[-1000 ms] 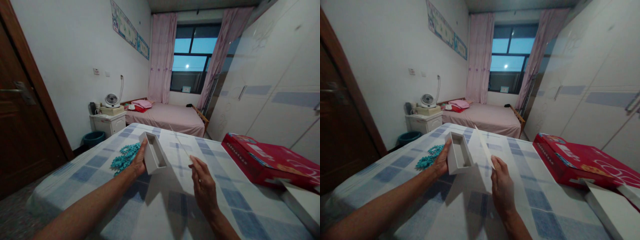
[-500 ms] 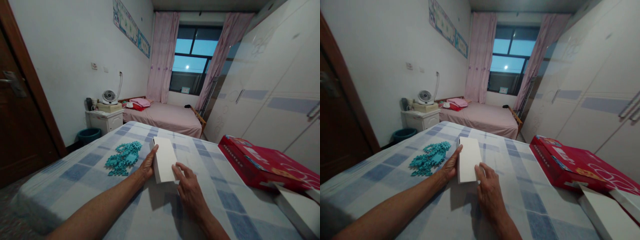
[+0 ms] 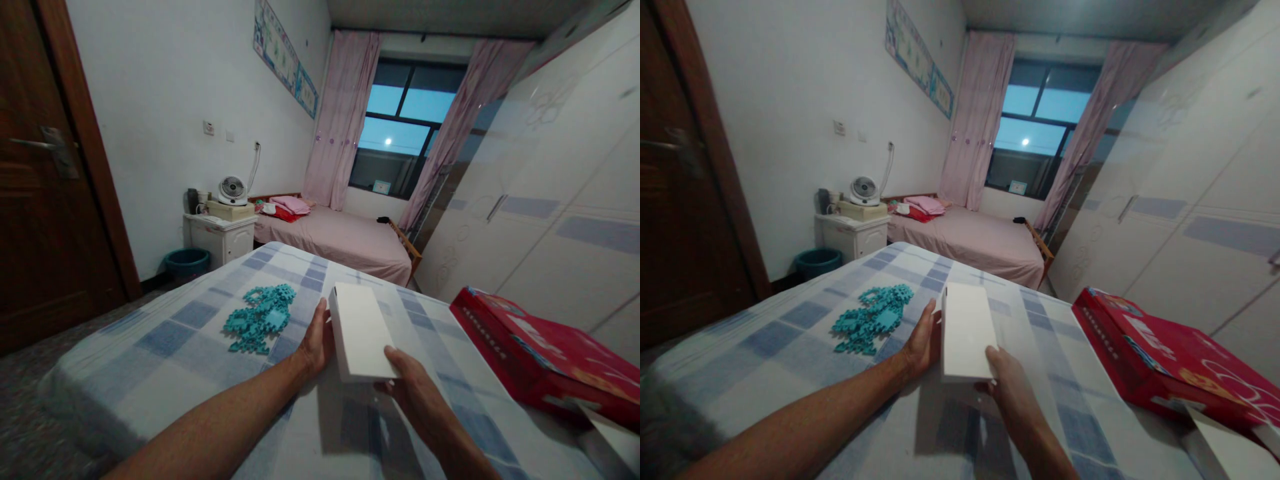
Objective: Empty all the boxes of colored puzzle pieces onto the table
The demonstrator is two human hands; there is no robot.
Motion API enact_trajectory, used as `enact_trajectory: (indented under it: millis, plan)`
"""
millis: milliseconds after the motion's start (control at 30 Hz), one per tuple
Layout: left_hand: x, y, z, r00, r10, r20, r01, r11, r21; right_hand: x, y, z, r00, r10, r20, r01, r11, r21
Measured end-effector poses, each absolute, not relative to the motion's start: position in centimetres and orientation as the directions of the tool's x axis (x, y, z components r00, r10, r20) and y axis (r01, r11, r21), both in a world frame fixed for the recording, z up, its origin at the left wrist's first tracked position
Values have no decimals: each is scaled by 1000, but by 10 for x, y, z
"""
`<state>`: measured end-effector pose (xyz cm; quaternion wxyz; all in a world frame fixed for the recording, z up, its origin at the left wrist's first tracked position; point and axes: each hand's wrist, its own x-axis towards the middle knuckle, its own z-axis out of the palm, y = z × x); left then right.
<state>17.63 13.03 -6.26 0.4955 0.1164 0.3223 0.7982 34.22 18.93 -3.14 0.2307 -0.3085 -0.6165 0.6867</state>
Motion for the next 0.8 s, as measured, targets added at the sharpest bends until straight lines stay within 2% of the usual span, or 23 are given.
enact_trajectory:
  millis: [100, 167, 367, 533, 667, 800]
  plan:
    - [179, 133, -66, -707, 683, -187, -554, -370, 745, 318, 217, -17, -634, 764, -118, 7, -147, -989]
    - [183, 131, -67, -747, 648, -149, -490, -385, 782, 292, 238, -12, -601, 790, -117, 17, -133, -991]
    - [193, 128, -68, -726, 687, 28, -232, -283, 930, 186, 270, -20, -586, 796, -148, 122, -94, -988]
    - [186, 132, -71, -734, 678, 43, -213, -289, 933, 126, 271, -26, -613, 787, -67, 177, 54, -983]
    - [183, 133, -70, -731, 682, 39, -219, -288, 932, 136, 267, -31, -596, 800, 71, 239, 261, -935]
    - [181, 133, -72, -703, 707, 75, -183, -281, 942, 204, 267, -40, -559, 809, 183, 314, 410, -856]
